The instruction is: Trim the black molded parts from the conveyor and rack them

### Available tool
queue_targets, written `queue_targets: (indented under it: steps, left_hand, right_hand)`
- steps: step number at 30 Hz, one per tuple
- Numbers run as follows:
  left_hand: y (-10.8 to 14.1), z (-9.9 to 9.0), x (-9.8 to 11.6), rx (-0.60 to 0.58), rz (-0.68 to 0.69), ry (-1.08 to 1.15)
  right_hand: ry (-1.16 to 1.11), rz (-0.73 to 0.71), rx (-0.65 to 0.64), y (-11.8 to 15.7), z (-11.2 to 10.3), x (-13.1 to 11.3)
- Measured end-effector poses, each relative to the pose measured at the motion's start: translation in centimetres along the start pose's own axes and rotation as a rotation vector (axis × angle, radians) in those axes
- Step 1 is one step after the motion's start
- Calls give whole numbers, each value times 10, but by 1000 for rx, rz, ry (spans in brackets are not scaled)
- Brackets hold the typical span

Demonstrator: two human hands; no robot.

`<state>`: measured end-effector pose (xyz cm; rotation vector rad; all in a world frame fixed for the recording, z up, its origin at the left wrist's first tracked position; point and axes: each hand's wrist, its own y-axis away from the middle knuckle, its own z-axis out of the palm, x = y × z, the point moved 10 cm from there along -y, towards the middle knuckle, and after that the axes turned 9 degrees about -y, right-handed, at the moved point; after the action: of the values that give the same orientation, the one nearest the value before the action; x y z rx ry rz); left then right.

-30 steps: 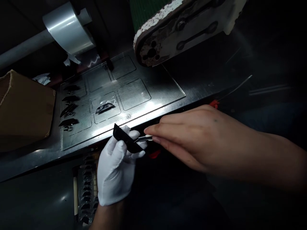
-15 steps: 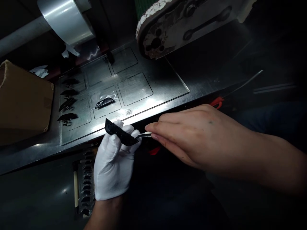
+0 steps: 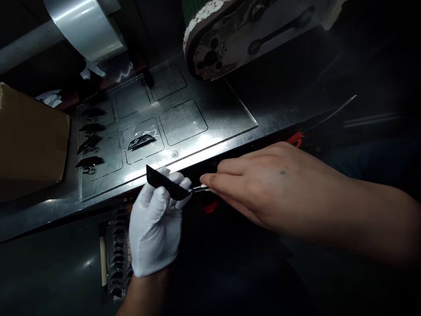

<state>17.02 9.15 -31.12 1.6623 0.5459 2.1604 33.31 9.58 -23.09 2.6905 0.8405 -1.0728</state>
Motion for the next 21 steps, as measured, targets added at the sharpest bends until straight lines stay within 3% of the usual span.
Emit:
queue_targets:
  steps: [3, 6, 9, 12, 16, 18, 21]
  left_hand:
    - [-2, -2, 0, 10, 8, 28]
    - [-3, -2, -2, 5, -8, 118]
    - [-4, 1, -6, -37, -47, 250]
    - [-3, 3, -7, -70, -61, 339]
    - [0, 4, -6, -94, -46, 385]
    - [2, 4, -5, -99, -49, 403]
    - [3, 2, -6, -99, -55, 420]
  right_hand:
    - [-46, -7, 14, -1, -2, -1]
    - [-114, 12, 132, -2, -13, 10]
    - [-48, 132, 268, -4, -20, 47]
    - [75, 259, 341, -10, -15, 97]
    - [201, 305, 427, -28, -6, 146]
    - [239, 297, 506, -32, -11, 149]
    - [210, 212, 704, -9, -18, 118]
